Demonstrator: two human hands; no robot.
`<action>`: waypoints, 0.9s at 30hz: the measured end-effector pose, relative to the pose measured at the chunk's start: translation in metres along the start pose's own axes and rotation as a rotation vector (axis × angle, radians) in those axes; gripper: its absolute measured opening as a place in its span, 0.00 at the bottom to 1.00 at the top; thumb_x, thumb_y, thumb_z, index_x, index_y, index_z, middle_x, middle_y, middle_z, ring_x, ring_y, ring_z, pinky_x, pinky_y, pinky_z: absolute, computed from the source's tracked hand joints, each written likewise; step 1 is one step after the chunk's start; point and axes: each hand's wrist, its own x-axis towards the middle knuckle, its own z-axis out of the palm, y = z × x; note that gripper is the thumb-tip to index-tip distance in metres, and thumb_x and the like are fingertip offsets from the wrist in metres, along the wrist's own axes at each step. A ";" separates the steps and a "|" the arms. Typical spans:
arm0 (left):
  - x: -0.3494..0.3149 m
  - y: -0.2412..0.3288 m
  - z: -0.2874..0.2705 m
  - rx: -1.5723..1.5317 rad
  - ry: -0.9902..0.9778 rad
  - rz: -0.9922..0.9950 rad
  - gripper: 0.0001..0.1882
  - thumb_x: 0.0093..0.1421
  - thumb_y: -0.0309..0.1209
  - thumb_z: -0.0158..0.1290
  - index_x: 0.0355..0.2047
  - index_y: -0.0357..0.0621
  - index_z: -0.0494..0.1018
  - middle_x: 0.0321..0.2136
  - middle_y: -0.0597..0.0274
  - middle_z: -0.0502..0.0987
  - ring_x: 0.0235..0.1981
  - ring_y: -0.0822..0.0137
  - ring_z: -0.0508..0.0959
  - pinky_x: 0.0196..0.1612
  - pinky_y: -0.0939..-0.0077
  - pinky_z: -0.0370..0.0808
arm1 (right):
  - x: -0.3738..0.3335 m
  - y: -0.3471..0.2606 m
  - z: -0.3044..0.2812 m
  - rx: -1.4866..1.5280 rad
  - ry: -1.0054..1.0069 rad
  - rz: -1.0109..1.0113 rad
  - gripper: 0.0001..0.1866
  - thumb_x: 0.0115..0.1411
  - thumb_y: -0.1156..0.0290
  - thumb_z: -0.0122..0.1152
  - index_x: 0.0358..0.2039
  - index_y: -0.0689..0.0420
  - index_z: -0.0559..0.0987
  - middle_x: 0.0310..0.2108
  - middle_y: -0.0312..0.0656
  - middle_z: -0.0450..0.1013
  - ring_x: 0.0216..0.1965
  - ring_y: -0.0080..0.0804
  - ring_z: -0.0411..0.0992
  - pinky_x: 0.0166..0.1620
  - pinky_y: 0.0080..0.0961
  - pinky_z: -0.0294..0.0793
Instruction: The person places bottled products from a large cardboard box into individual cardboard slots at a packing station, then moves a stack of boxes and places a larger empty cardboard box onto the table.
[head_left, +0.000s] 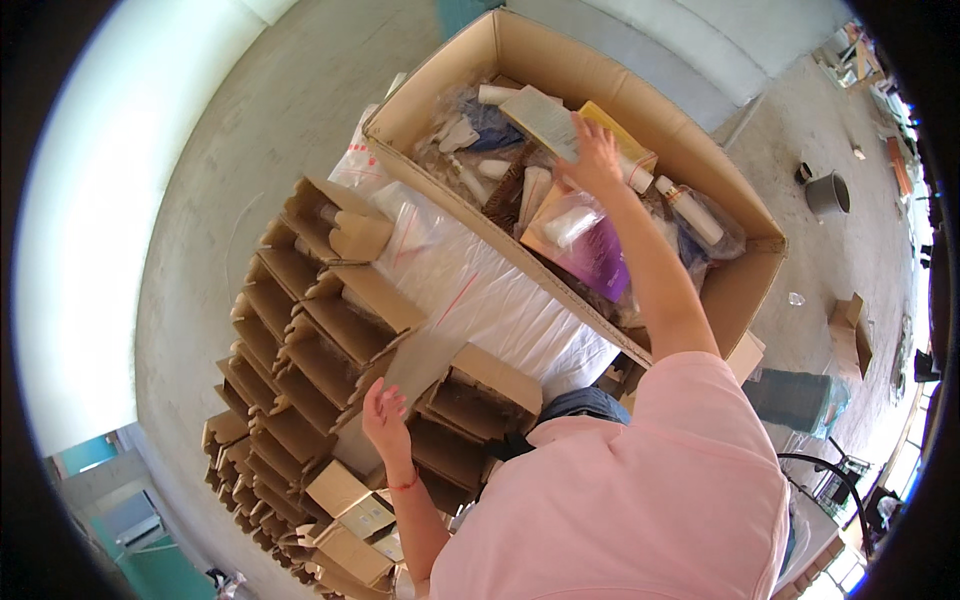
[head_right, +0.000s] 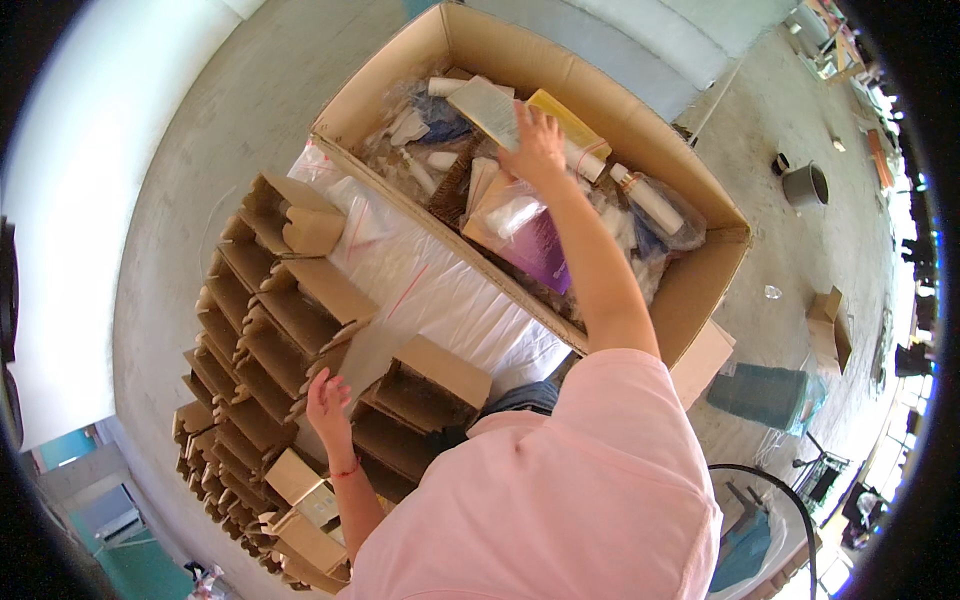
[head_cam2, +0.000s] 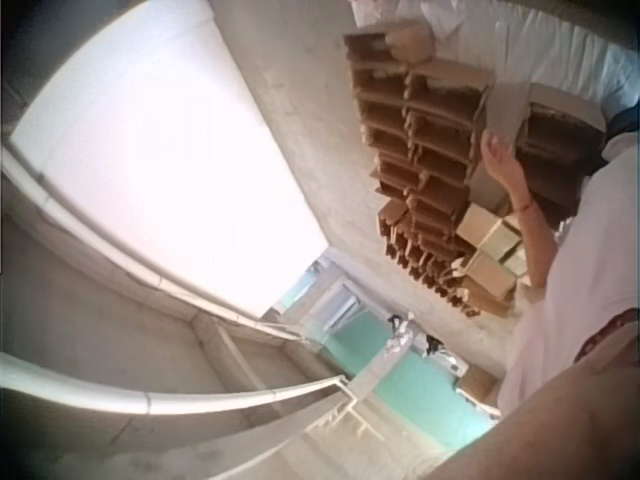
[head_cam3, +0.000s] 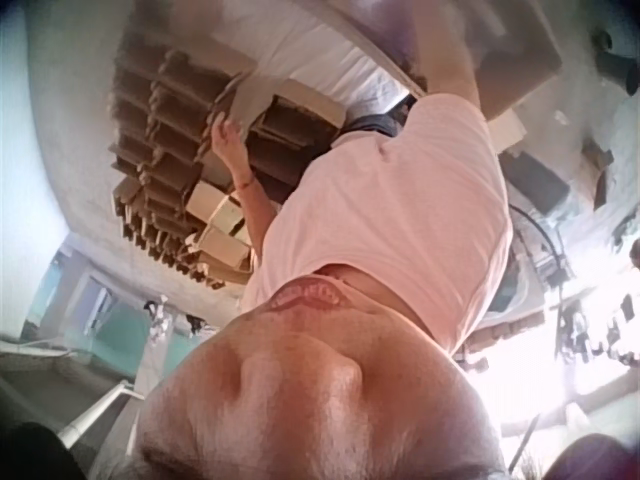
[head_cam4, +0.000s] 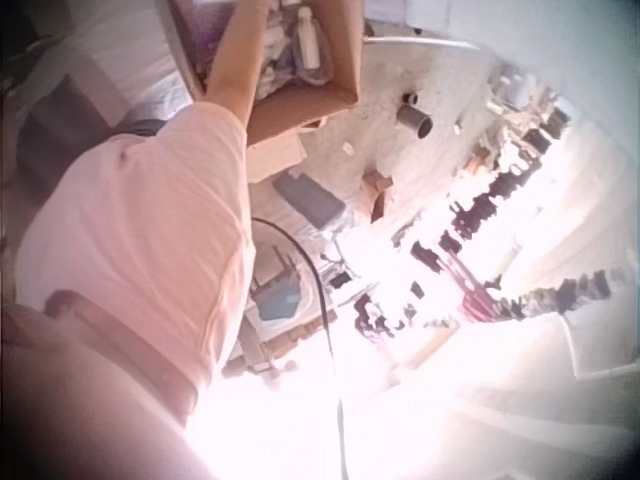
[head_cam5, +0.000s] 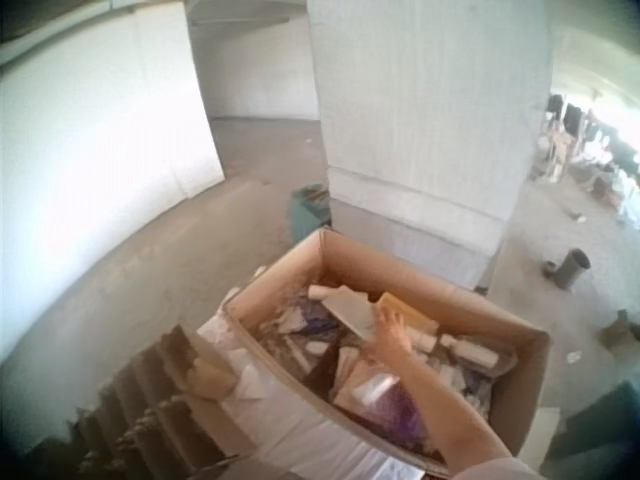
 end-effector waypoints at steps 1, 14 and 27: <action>-0.001 0.001 0.002 0.001 -0.003 0.000 0.15 0.63 0.29 0.44 0.49 0.37 0.66 0.36 0.58 0.76 0.33 0.72 0.76 0.34 0.82 0.73 | 0.000 0.011 -0.001 -0.005 0.036 -0.021 0.40 0.50 0.52 0.60 0.61 0.51 0.57 0.58 0.48 0.57 0.57 0.47 0.58 0.55 0.41 0.60; -0.038 0.011 -0.028 0.171 0.147 0.089 0.12 0.59 0.27 0.48 0.42 0.36 0.71 0.30 0.59 0.77 0.30 0.72 0.77 0.35 0.78 0.73 | 0.005 0.092 0.041 -0.176 -0.208 -0.141 0.30 0.50 0.55 0.60 0.49 0.62 0.69 0.44 0.56 0.70 0.45 0.51 0.70 0.47 0.40 0.69; -0.003 -0.129 -0.249 0.588 0.806 -0.125 0.19 0.57 0.36 0.48 0.48 0.44 0.69 0.39 0.49 0.76 0.43 0.52 0.74 0.47 0.64 0.69 | -0.070 0.094 -0.019 1.271 -0.106 0.501 0.31 0.54 0.52 0.54 0.51 0.63 0.68 0.43 0.48 0.71 0.40 0.43 0.71 0.44 0.38 0.71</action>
